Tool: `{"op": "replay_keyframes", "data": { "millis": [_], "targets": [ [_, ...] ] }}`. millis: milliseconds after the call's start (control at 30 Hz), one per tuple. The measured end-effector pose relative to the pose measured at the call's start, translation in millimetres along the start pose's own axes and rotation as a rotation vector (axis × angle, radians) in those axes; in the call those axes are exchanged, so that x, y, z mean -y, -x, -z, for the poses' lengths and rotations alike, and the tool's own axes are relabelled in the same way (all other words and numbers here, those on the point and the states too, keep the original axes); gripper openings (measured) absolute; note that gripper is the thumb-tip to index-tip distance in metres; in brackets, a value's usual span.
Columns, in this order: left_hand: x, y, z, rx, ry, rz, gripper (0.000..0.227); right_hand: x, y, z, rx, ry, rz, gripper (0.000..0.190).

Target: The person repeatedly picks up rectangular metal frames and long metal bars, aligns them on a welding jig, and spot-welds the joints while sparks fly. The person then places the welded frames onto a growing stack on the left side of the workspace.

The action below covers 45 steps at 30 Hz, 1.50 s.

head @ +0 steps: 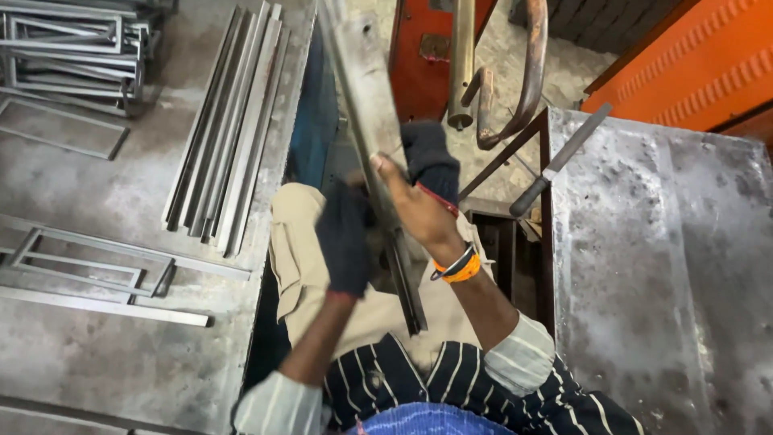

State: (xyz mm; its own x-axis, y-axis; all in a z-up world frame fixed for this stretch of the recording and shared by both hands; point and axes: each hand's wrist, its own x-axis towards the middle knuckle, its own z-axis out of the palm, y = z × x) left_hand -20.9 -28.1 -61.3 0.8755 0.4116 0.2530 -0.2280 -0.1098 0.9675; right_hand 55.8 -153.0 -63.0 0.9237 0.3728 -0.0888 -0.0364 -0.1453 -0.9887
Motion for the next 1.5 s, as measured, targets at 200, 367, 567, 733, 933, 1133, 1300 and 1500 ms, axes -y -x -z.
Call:
{"op": "replay_keyframes", "data": {
  "millis": [200,367,567,733,933,1133,1300,1500],
  "targets": [
    [-8,-52,12,-0.011,0.274,0.125,0.036,-65,7,-27,0.211,0.118,-0.125,0.053],
    [33,-49,29,-0.188,0.400,0.365,0.042,37,41,-50,-0.089,0.557,0.320,0.039],
    [75,-61,75,-0.296,0.681,0.487,0.046,29,50,-58,0.345,-0.255,-0.080,0.042],
    [114,-66,102,-0.366,0.780,0.441,0.044,-6,51,-83,0.430,-0.575,-0.499,0.048],
    [111,-63,123,-0.410,0.563,0.502,0.051,-46,49,-111,0.318,-0.813,-0.558,0.037],
    [141,-61,186,-0.133,0.307,0.469,0.061,-24,50,-109,0.371,-0.737,-0.463,0.050],
    [212,-82,315,0.157,-1.263,-0.393,0.018,-26,52,-95,0.392,-0.732,-0.450,0.064],
    [193,-111,381,0.487,-1.753,-0.295,0.018,-36,50,-87,0.236,-0.616,-0.468,0.057]
  ]
}}
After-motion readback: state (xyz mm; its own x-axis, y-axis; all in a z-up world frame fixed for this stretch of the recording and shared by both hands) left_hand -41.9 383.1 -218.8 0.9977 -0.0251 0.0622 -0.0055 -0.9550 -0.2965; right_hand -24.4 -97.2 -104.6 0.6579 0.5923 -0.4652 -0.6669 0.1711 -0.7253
